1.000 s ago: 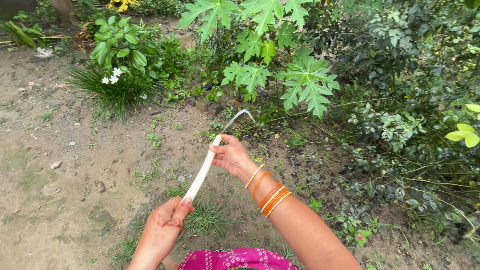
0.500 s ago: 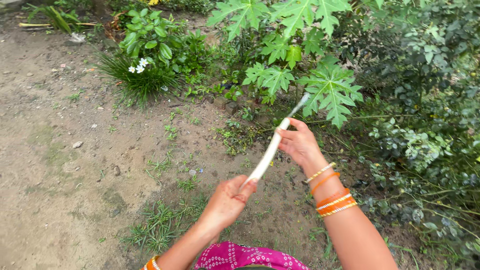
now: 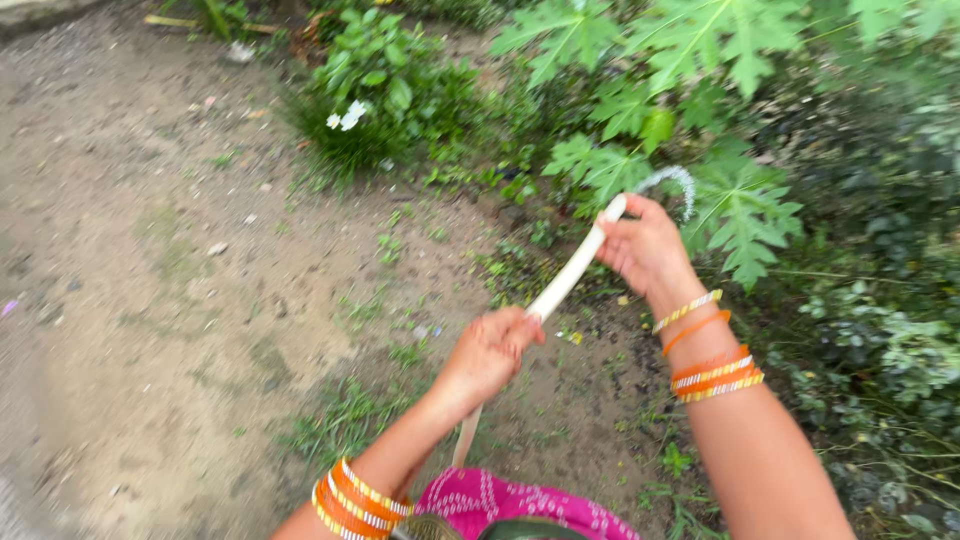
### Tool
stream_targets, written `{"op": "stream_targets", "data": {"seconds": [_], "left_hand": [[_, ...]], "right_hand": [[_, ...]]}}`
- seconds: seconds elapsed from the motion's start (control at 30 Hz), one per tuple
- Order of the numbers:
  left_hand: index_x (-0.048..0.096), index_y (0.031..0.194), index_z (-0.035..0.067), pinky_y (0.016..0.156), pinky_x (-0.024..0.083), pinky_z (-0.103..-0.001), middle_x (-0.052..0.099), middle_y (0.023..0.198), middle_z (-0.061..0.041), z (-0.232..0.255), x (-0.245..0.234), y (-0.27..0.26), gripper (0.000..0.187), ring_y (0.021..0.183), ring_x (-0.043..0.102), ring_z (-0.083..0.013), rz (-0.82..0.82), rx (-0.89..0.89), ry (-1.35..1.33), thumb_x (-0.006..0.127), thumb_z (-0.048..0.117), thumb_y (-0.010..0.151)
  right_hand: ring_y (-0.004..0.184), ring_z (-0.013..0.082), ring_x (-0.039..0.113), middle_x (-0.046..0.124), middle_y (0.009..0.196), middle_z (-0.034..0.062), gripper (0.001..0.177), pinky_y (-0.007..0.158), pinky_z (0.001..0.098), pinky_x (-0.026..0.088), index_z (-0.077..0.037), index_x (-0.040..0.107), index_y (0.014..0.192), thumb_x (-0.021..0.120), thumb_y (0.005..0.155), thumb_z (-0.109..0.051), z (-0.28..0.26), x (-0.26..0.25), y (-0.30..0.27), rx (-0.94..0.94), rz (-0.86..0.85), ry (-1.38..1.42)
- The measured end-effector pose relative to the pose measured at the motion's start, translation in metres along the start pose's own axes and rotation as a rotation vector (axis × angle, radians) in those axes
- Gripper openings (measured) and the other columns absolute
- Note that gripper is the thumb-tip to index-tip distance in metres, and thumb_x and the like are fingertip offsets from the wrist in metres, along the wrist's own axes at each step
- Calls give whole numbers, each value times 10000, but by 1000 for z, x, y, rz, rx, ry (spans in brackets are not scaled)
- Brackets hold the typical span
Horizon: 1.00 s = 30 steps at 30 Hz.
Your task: The person waters various plants and trees in a garden by directing water from a hose by hand.
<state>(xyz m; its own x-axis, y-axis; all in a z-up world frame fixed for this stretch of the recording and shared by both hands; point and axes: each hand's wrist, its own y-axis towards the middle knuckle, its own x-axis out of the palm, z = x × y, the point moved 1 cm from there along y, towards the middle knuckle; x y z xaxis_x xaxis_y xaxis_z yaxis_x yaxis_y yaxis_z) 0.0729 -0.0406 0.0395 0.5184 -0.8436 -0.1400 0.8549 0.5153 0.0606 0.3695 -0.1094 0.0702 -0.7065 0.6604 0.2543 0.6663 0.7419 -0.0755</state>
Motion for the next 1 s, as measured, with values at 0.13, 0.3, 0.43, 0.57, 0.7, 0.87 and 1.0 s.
{"op": "stream_targets", "data": {"seconds": [0.13, 0.3, 0.43, 0.57, 0.7, 0.87, 1.0], "left_hand": [[723, 882, 114, 476, 351, -287, 447, 556, 59, 29, -46, 2, 345, 505, 440, -61, 80, -27, -14, 555, 383, 1018], [711, 867, 89, 498, 371, -298, 453, 583, 36, 57, -96, -6, 404, 533, 441, -79, 166, 28, 35, 543, 414, 1040], [718, 862, 101, 551, 434, -305, 529, 600, 4, 68, -118, -3, 437, 585, 514, -105, 279, 76, 291, 516, 448, 1033], [705, 852, 85, 594, 470, -337, 594, 636, -43, 67, -133, 16, 451, 617, 571, -147, 344, 130, 350, 512, 457, 1019], [679, 837, 68, 583, 466, -362, 575, 626, -85, 56, -151, 51, 452, 601, 549, -180, 383, 114, 368, 523, 453, 1015], [668, 813, 64, 573, 460, -350, 565, 613, -72, 35, -184, 122, 443, 583, 540, -176, 399, 119, 386, 535, 439, 1009], [687, 806, 85, 550, 439, -344, 542, 580, -51, 27, -214, 207, 431, 565, 514, -160, 357, 19, 325, 536, 444, 991]], "right_hand": [[805, 241, 723, 675, 995, 113, 466, 683, 393, 651, -75, 453, 1354, 659, 949, 32, -24, 60, 33, -31, -29, -31], [802, 261, 730, 679, 1018, 133, 565, 677, 393, 661, -91, 411, 1416, 711, 950, 19, -41, 128, 50, -42, -86, -53], [814, 268, 751, 687, 1033, 136, 570, 681, 400, 680, -85, 424, 1394, 726, 928, 42, -45, 160, 70, -17, -148, -31], [781, 266, 742, 675, 990, 125, 515, 648, 402, 669, -84, 444, 1334, 721, 919, 40, -40, 179, 107, 19, -201, -11], [760, 242, 727, 674, 957, 109, 468, 639, 381, 657, -93, 472, 1308, 713, 926, 30, -30, 190, 159, 8, -261, -12], [741, 238, 719, 684, 941, 112, 519, 617, 368, 638, -90, 447, 1357, 697, 912, 3, -14, 202, 238, 19, -228, -50], [751, 236, 718, 693, 965, 113, 630, 618, 373, 630, -97, 411, 1427, 709, 879, 0, -21, 213, 318, -22, -169, -44]]}}
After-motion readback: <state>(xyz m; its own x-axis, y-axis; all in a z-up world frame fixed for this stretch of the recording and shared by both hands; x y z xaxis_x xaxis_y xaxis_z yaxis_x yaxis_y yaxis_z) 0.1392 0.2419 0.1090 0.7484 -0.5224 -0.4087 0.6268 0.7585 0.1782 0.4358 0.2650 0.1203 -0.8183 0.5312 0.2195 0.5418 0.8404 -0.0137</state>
